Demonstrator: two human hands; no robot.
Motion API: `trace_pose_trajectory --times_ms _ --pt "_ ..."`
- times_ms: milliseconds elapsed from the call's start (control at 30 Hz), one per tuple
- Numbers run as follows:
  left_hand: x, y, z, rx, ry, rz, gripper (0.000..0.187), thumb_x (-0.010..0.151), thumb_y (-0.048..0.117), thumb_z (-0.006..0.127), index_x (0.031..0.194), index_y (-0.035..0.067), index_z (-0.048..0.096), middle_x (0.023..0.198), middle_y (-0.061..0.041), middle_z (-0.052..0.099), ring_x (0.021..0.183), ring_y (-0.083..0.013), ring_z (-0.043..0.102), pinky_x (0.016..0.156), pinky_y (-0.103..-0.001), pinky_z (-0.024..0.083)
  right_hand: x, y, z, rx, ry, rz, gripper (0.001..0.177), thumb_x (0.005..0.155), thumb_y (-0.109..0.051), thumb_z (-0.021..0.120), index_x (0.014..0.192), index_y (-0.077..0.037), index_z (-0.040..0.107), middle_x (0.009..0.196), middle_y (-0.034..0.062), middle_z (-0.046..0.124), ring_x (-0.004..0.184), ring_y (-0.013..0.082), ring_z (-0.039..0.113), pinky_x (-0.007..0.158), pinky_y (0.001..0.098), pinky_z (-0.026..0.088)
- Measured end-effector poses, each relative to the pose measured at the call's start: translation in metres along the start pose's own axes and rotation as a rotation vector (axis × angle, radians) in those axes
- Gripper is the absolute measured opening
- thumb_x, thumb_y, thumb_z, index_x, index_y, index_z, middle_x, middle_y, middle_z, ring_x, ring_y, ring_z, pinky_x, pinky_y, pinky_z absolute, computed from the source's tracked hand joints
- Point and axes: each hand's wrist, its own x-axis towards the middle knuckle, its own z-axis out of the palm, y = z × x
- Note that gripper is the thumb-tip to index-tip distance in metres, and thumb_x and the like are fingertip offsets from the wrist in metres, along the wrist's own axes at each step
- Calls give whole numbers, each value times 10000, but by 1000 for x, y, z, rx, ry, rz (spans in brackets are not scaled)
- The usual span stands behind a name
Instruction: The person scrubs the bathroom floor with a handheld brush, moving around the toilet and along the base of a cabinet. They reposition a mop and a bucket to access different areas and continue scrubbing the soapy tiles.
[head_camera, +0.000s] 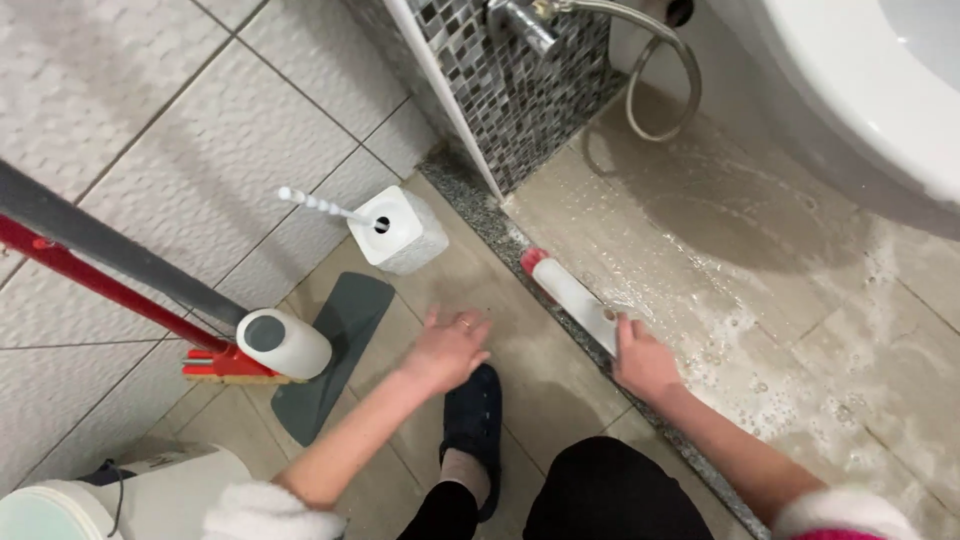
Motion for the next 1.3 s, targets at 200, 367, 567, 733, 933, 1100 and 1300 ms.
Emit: trace_pose_trajectory --times_ms 200,367,567,733,933,1100,1300 --pt "-10 -4 -5 -140 90 26 501 1049 362 498 1497 142 456 1498 -188 483 1372 -354 510 1185 -690 185 66 -58 3 -91 -111 9 547 887 -172 496 1378 41 385 1165 252 623 959 443 746 806 496 609" --pt "-3 -16 4 -174 109 5 505 1060 349 484 1504 114 444 1510 -200 465 1365 -355 517 1191 -693 168 143 -104 1 -89 -123 0 419 921 -185 535 1261 14 392 1133 254 634 976 439 744 832 499 612" --pt "-14 -14 -6 -213 62 -32 500 1069 319 479 1514 95 443 1532 -183 458 1386 -314 504 1212 -675 130 230 -149 23 -162 8 28 314 938 -179 542 1189 -18 446 1068 222 678 945 385 754 814 439 618" --pt "-16 -10 2 -221 37 -55 494 1053 323 506 1491 96 479 1523 -190 471 1357 -330 532 1213 -669 129 276 -160 40 -120 50 61 323 939 -180 572 1171 -3 435 973 184 686 903 360 749 805 431 616" --pt "-26 -13 1 -238 24 -28 499 1061 319 494 1506 98 454 1543 -196 440 1377 -344 511 1214 -675 129 206 -149 5 -87 -108 71 384 910 -214 693 1175 -8 506 954 157 680 938 288 752 798 409 611" --pt "-28 -19 -12 -274 55 -58 491 1074 333 464 1494 78 463 1506 -230 481 1390 -349 497 1208 -667 127 197 -143 4 -120 -136 85 356 916 -189 603 1183 18 491 981 173 698 947 342 751 821 457 618" --pt "-13 -27 7 -208 135 -45 503 1068 329 504 1503 80 456 1518 -228 472 1353 -341 533 1197 -684 153 293 -190 45 -42 -88 123 355 916 -225 577 1145 1 427 931 174 679 886 373 749 772 516 614"
